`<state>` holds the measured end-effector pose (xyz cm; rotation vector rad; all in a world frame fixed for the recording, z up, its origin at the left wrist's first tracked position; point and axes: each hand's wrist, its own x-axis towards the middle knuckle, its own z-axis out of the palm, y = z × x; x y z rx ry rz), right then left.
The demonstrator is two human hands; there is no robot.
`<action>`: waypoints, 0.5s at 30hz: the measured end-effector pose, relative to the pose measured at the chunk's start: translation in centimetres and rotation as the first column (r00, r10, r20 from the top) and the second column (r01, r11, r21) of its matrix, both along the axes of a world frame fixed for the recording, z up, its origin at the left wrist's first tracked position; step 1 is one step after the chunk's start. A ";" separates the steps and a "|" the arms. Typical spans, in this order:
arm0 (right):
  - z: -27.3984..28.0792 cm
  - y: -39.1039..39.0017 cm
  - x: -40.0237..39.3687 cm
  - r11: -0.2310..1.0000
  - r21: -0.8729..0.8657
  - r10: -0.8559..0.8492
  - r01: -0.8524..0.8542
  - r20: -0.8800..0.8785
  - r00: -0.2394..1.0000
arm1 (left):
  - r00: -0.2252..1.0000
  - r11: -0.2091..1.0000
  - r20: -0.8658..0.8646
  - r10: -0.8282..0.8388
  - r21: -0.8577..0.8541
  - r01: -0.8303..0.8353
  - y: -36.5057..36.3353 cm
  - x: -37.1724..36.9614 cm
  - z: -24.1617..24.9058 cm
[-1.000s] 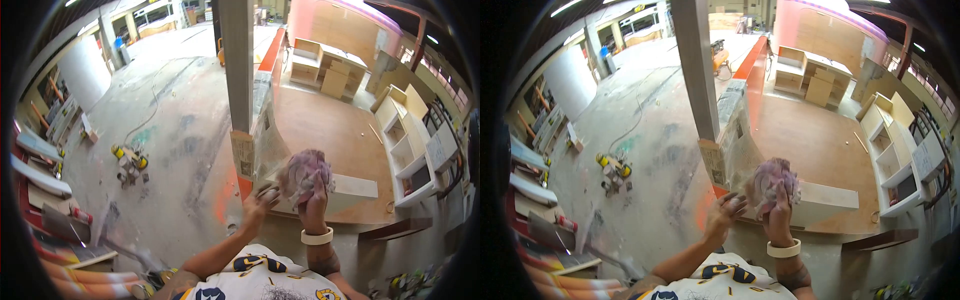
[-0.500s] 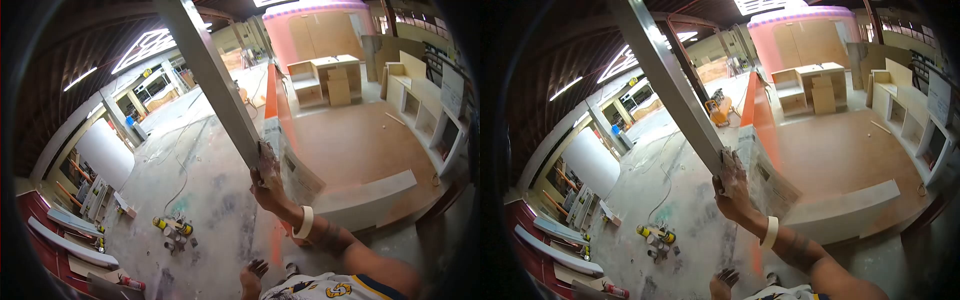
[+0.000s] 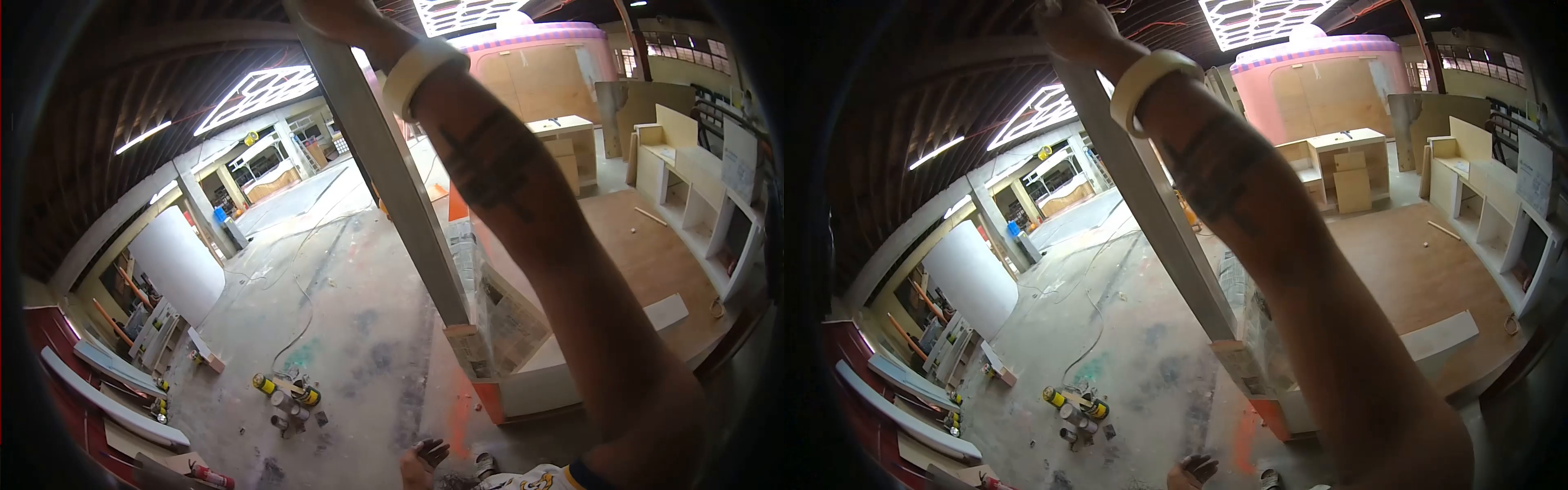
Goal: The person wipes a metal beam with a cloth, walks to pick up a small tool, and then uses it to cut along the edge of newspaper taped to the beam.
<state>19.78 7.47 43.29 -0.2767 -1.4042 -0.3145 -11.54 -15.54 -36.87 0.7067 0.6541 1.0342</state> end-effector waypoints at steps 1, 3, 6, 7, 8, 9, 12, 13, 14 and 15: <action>-2.1 -0.2 0.0 0.991 0.072 -0.111 0.111 -0.002 0.994 | 1.000 1.000 -0.012 0.016 -0.026 -0.016 -0.3 -0.2 0.1; -8.0 1.0 -0.1 0.921 0.211 -0.329 0.328 -0.032 0.944 | 0.998 0.999 0.056 -0.011 -0.037 0.013 -0.3 -1.6 -0.5; -20.8 -1.0 -0.8 0.951 0.045 -0.301 0.305 -0.066 0.951 | 0.981 0.996 0.189 -0.033 -0.071 0.047 -1.0 -4.8 -3.5; -24.4 -1.7 -0.8 0.953 -0.013 -0.303 0.303 -0.050 0.952 | 0.987 0.991 0.156 0.024 -0.133 -0.003 -1.7 -5.5 -4.0; -26.1 -2.0 -0.9 0.951 -0.068 -0.305 0.302 -0.035 0.952 | 0.990 0.980 0.120 0.077 -0.189 -0.053 -2.2 -6.1 -4.2; -25.4 -2.0 -1.0 0.944 -0.047 -0.327 0.325 -0.037 0.944 | 0.989 0.965 0.077 0.125 -0.242 -0.104 -2.5 -6.9 -4.2; -19.2 -2.2 -1.0 0.946 -0.010 -0.325 0.325 -0.062 0.944 | 0.970 0.900 0.014 0.241 -0.378 -0.218 -3.2 -9.0 -4.7; -15.1 -2.2 -1.0 0.961 -0.004 -0.275 0.275 -0.078 0.958 | 0.961 0.881 0.053 0.272 -0.415 -0.227 -2.7 -9.6 -5.4; -10.7 -0.3 -0.7 0.870 0.253 -0.406 0.422 -0.115 0.906 | 0.948 0.861 0.090 0.305 -0.451 -0.234 -2.5 -10.1 -5.8; -6.3 0.9 -0.5 0.915 0.102 -0.383 0.391 -0.089 0.919 | 0.940 0.849 0.037 0.340 -0.443 -0.289 -2.5 -10.0 -5.7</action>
